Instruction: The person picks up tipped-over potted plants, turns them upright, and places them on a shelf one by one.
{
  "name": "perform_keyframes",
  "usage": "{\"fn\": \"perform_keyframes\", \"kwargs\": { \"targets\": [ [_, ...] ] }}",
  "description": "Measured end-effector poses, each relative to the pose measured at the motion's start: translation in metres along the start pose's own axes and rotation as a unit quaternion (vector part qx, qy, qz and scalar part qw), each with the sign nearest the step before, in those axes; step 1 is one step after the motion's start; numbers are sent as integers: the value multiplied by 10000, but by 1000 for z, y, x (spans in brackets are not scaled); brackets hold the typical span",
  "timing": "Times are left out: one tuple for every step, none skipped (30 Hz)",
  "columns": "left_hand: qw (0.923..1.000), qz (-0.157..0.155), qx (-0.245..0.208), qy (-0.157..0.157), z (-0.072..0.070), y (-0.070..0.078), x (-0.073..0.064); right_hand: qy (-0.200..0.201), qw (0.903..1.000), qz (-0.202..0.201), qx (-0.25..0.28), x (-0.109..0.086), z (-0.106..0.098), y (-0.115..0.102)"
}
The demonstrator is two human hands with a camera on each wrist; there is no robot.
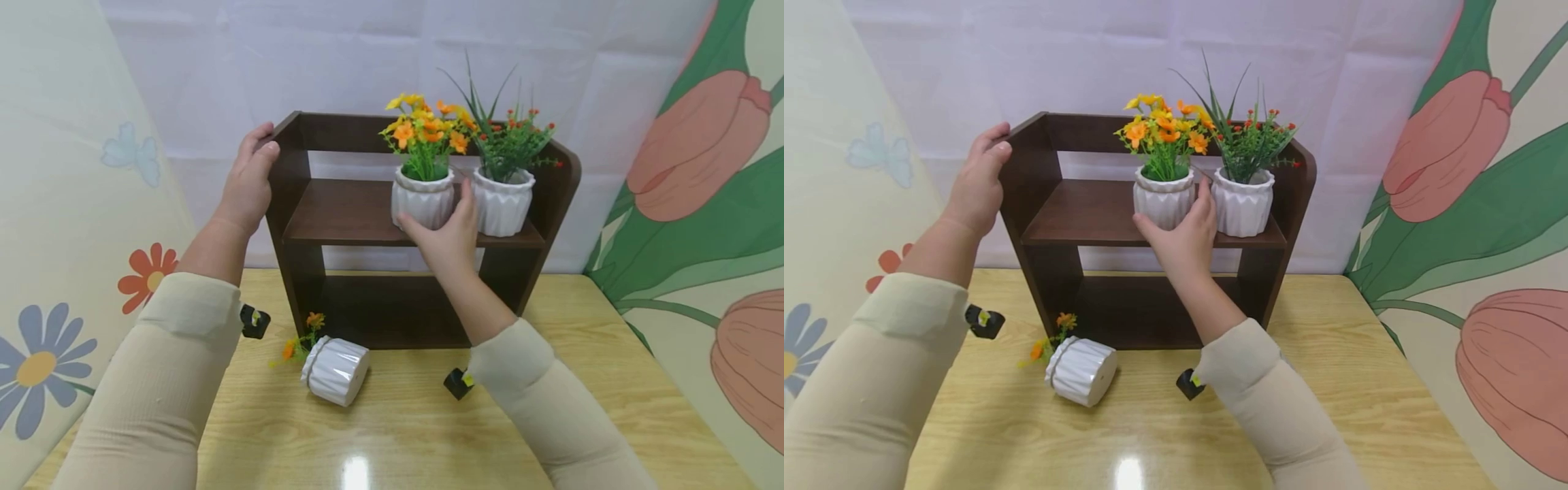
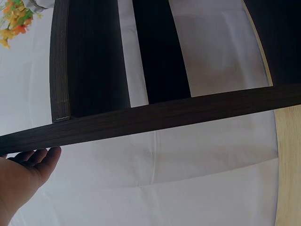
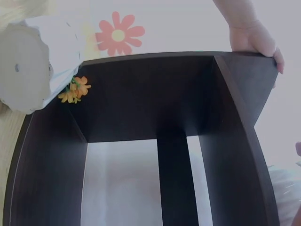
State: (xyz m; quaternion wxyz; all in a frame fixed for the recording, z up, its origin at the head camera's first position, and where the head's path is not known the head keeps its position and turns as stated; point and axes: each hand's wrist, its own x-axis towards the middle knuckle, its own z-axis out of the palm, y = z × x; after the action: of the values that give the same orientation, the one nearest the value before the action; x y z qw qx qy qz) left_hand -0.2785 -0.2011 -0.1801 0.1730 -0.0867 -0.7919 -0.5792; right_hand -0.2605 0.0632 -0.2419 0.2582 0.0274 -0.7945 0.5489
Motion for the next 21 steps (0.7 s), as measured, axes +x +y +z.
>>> {"fn": "perform_keyframes", "kwargs": {
  "targets": [
    [10000,4,13,7,0,0,0,-11,10000,-54,9,-2,-1,1],
    [10000,-3,13,10,0,0,0,-38,9999,-101,20,-4,-1,2],
    [10000,-3,4,10,0,0,0,-68,9999,-141,15,-6,-2,2],
    [10000,7,-9,7,0,0,1,-102,9998,-188,17,-9,-3,3],
    [10000,2,-35,0,0,0,1,-145,9996,-225,10,-11,-3,3],
    [10000,11,-52,-3,0,-1,2,-202,9995,-253,-2,-15,-4,3],
    [10000,5,-71,-5,-1,0,2,-253,9993,-287,-18,-18,-5,3],
    [10000,-14,-93,-13,-1,0,2,-319,9990,-295,-48,-21,-6,3],
    [9999,-10,-110,-14,-1,0,2,-393,9988,-295,-61,-24,-7,2],
    [9999,-12,-120,-14,-1,-1,3,-468,9985,-291,-76,-27,-8,2],
    [9999,-29,-119,-14,-1,-1,3,-542,9981,-267,-107,-30,-8,1],
    [9999,-31,-110,-9,-1,-1,3,-617,9977,-247,-120,-33,-8,1],
    [9999,-42,-122,-15,-2,-1,3,-674,9974,-230,-143,-36,-8,1],
    [9999,-43,-129,-17,-2,-1,3,-732,9969,-221,-160,-39,-8,2],
    [9999,-36,-139,-16,-2,-1,3,-781,9965,-221,-177,-41,-8,2],
    [9999,-52,-145,-13,-2,-1,3,-814,9961,-253,-207,-44,-8,3],
    [9999,-59,-142,-12,-2,-1,3,-850,9957,-286,-235,-47,-7,4],
    [9998,-54,-166,-11,-2,-1,3,-880,9952,-338,-255,-49,-6,6],
    [9998,-46,-185,-15,-2,-1,4,-904,9947,-390,-295,-52,-6,7],
    [9998,-39,-187,-9,-2,-1,4,-934,9942,-426,-327,-54,-5,8],
    [9998,-38,-197,-5,-2,-1,4,-966,9936,-478,-351,-56,-4,9]
  ]
}}
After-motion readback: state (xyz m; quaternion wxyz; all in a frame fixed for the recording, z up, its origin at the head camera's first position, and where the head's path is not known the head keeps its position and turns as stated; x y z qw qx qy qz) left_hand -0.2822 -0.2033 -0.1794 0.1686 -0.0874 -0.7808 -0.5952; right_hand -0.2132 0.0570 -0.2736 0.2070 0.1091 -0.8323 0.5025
